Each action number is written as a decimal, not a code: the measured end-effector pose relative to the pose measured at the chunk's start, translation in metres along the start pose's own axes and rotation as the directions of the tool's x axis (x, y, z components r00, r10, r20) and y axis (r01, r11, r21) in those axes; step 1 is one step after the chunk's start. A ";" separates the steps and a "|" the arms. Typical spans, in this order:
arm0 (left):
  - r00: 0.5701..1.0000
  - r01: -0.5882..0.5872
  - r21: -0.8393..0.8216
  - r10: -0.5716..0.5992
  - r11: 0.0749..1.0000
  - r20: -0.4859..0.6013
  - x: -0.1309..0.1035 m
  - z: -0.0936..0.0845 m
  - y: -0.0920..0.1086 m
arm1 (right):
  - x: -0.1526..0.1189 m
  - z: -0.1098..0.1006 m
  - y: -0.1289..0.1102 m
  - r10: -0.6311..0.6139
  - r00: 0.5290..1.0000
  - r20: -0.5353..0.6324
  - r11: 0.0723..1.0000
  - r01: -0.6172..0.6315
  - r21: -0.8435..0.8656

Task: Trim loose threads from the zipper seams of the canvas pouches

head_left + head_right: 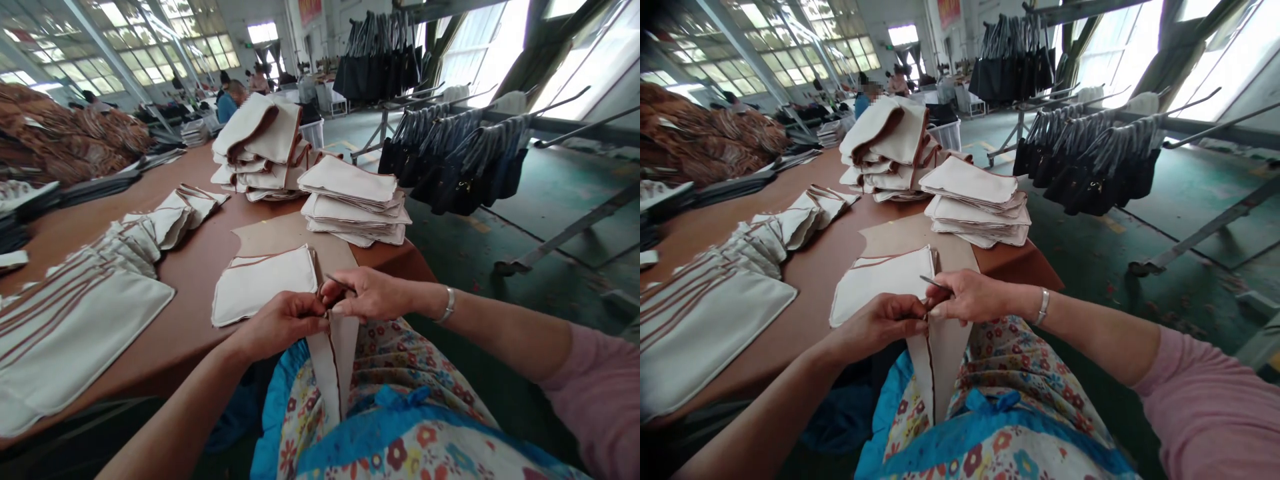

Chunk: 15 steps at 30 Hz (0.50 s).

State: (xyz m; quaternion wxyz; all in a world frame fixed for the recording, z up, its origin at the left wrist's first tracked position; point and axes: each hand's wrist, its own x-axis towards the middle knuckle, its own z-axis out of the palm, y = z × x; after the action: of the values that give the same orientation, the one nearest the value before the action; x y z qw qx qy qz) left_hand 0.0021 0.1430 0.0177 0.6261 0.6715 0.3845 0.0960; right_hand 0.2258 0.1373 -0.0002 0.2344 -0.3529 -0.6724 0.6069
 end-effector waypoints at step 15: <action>0.975 0.017 0.330 0.058 0.944 -0.216 0.002 0.018 -0.001 | 0.000 0.012 0.019 0.087 0.994 -0.062 0.984 -0.077 0.161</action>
State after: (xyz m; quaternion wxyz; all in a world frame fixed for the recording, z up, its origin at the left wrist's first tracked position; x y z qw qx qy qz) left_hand 0.0138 0.1302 0.0130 0.4569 0.7557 0.4558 0.1115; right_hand 0.2204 0.1297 -0.0211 0.2595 -0.3813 -0.5985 0.6550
